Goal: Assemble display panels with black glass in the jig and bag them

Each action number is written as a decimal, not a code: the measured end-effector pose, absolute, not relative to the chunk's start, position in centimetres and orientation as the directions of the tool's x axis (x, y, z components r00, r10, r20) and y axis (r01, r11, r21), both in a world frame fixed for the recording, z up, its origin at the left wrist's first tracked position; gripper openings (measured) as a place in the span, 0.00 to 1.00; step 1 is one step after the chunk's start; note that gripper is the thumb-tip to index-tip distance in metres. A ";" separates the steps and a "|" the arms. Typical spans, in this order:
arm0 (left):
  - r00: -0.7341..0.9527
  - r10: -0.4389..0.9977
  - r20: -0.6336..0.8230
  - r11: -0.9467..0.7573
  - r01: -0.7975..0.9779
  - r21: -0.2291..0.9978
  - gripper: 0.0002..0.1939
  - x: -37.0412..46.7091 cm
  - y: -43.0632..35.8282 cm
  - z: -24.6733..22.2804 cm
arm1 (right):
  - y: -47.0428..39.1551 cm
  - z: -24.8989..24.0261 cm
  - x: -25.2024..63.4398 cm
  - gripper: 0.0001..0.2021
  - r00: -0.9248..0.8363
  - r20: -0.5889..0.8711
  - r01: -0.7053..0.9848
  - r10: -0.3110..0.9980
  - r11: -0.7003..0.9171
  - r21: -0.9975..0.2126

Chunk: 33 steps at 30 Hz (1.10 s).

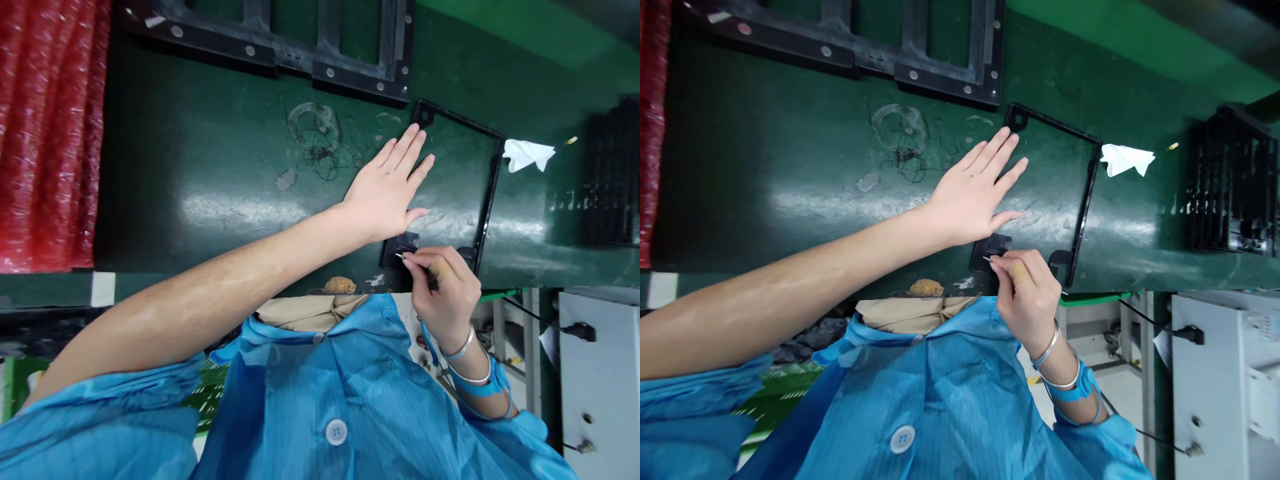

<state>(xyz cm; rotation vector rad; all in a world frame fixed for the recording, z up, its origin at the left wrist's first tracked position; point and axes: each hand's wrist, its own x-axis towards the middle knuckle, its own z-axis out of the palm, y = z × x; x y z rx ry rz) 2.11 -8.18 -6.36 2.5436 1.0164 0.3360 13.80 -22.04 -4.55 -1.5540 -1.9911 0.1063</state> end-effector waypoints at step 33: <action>0.716 0.695 0.063 -0.688 0.638 0.345 0.38 2.0 -8.4 -5.7 | -20.8 -3.5 14.4 0.07 -0.315 0.299 0.843 0.901 0.410 -0.348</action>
